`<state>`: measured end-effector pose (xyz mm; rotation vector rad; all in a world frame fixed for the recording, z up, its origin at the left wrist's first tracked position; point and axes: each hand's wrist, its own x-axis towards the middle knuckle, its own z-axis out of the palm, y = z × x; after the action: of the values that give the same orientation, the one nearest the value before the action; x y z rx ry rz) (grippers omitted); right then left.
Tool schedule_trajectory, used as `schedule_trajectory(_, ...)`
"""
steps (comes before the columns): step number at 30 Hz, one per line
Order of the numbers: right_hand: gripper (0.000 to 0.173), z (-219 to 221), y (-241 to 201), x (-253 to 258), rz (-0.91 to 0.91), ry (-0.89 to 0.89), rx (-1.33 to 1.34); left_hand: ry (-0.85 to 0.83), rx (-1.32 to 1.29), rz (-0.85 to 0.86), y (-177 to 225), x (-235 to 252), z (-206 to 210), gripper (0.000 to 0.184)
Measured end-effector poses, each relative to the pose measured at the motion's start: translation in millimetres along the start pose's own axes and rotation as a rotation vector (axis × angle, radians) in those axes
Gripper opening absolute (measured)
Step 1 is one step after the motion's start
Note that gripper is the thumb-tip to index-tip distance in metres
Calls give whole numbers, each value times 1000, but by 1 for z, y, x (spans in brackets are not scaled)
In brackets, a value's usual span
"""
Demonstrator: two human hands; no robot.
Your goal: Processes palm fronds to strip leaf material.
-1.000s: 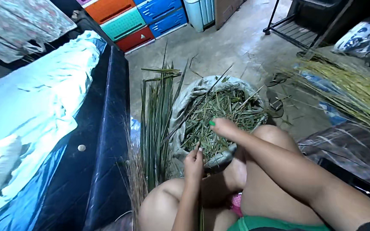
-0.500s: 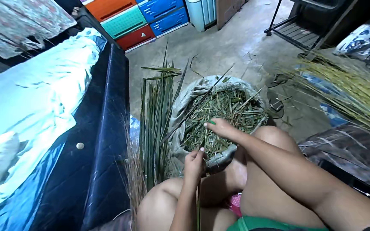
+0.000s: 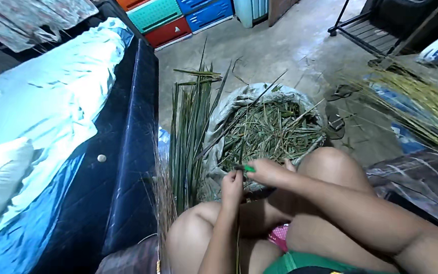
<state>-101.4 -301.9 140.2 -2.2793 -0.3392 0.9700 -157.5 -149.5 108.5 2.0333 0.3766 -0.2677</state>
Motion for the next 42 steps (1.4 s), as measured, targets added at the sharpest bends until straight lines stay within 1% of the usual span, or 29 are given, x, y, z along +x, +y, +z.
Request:
schedule_trajectory(2, 34, 7, -10, -5, 6, -2, -183, 9, 76, -8, 1, 1, 0, 35)
schedule_trajectory(4, 34, -1, -9, 5, 73, 84, -260, -9, 120, 1, 5, -1, 0, 37)
schedule_trajectory(8, 36, -30, 4, 31, 258, 270, -195, -11, 121, -3, 12, -3, 4, 36)
schedule_trajectory(10, 36, -38, 10, 36, 279, 317, -140, -17, 115, -2, 11, -4, 4, 36)
schedule_trajectory(12, 37, -30, 7, 28, 211, 224, -109, -16, 126, -1, 7, -3, 3, 37)
schedule_trajectory(15, 36, 2, -4, 8, 62, -1, -90, -9, 159, -6, 4, -1, 3, 34)
schedule_trajectory(17, 35, 11, -11, 2, 49, -47, -127, -4, 187, -26, 3, -1, 2, 33)
schedule_trajectory(18, 36, 9, -11, 4, 67, -24, -162, -4, 179, -18, 4, -1, 1, 34)
schedule_trajectory(20, 36, -1, -5, 16, 132, 88, -210, -10, 149, -6, 7, -3, 1, 35)
schedule_trajectory(23, 33, -24, 4, 34, 258, 255, -193, 3, 120, 6, 11, -4, 3, 35)
schedule_trajectory(25, 32, -34, 5, 35, 293, 303, -171, 12, 113, 14, 9, -6, 3, 34)
schedule_trajectory(27, 34, -32, 2, 27, 254, 248, -141, 22, 140, 12, 6, -5, 3, 34)
schedule_trajectory(31, 33, 2, -5, 7, 65, -32, -91, 28, 179, 23, 5, -4, 2, 35)
schedule_trajectory(33, 31, 5, -9, 4, 63, -68, -118, 44, 207, 32, 5, -4, 3, 36)
schedule_trajectory(35, 32, -2, -5, 13, 124, 3, -185, 33, 218, 33, 9, -6, 3, 36)
schedule_trajectory(37, 34, -15, 0, 27, 208, 120, -213, 26, 239, 39, 15, -7, 5, 38)
schedule_trajectory(40, 34, -35, 6, 44, 310, 282, -187, 48, 247, 66, 19, -9, 6, 38)
schedule_trajectory(42, 34, -41, 11, 47, 332, 327, -159, 68, 255, 98, 15, -11, 6, 37)
